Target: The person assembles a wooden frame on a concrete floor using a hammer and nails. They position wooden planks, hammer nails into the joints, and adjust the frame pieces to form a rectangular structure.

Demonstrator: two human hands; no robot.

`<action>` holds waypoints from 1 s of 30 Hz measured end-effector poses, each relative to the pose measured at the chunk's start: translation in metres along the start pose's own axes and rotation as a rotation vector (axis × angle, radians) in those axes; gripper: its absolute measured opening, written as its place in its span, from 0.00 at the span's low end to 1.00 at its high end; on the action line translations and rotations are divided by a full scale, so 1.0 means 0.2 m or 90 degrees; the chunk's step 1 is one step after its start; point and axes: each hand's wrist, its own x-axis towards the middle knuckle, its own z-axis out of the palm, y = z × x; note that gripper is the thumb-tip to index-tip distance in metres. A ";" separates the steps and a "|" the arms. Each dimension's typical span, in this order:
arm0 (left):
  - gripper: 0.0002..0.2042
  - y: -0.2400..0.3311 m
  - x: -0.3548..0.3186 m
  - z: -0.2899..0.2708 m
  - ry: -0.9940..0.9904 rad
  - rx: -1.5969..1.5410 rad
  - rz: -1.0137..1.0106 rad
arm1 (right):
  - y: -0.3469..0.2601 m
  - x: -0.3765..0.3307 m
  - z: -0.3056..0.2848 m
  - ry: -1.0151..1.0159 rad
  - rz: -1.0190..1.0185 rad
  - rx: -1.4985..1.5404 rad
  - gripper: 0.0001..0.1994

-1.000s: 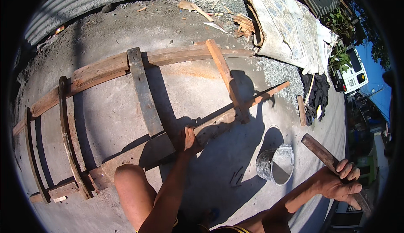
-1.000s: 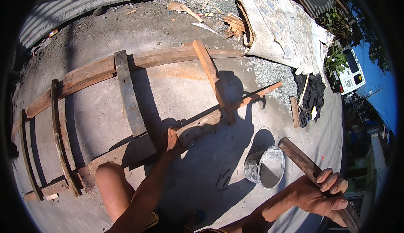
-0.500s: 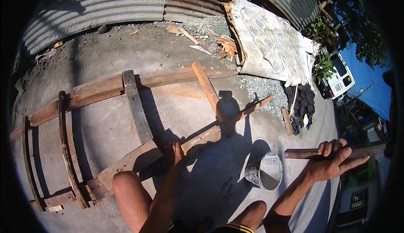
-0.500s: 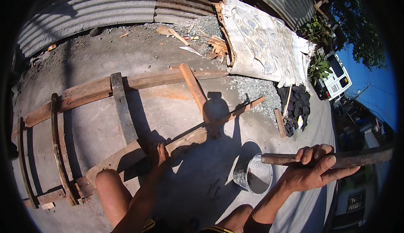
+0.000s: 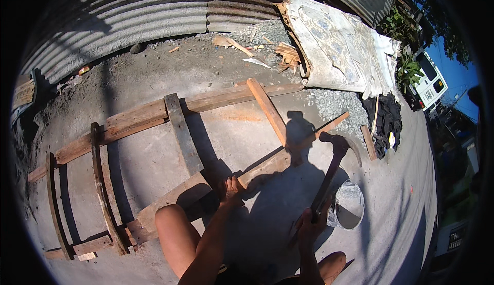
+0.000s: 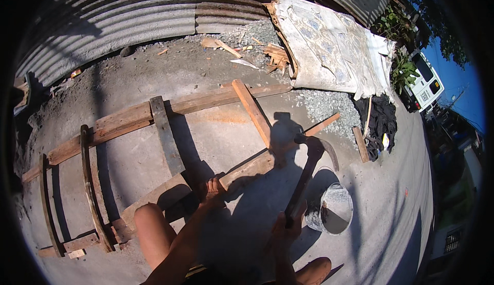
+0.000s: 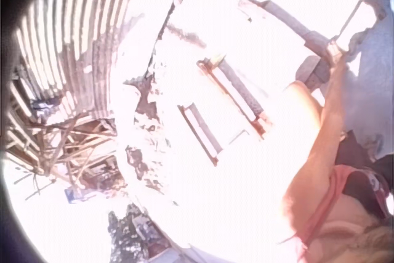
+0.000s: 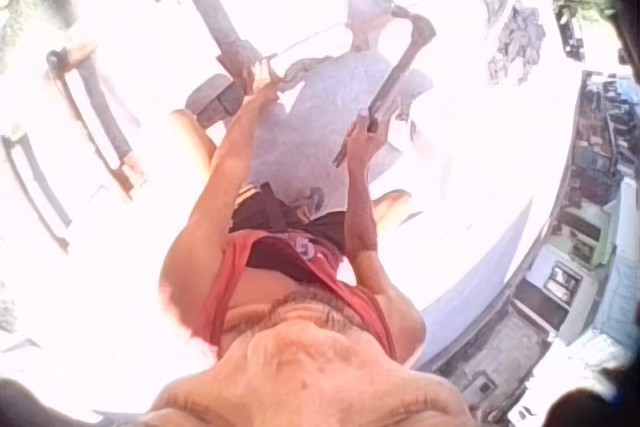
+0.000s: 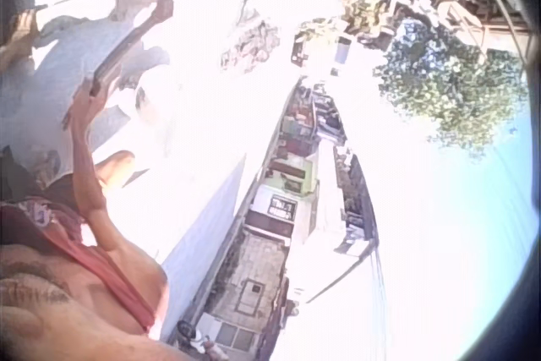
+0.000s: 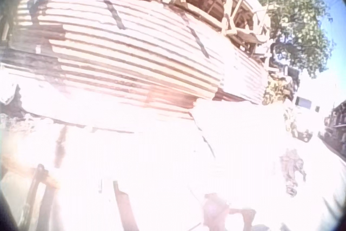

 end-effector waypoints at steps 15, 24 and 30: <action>0.43 -0.07 -0.06 0.11 -0.160 0.079 0.110 | 0.87 -0.25 -0.01 -0.181 -0.003 -0.331 0.33; 0.56 0.29 0.44 -0.44 -0.405 -0.204 -0.114 | 0.85 -0.63 -0.40 -0.361 0.544 0.161 0.16; 0.49 0.51 0.53 -0.53 -0.456 0.109 0.024 | 0.74 -0.59 -0.35 -0.137 0.646 0.644 0.14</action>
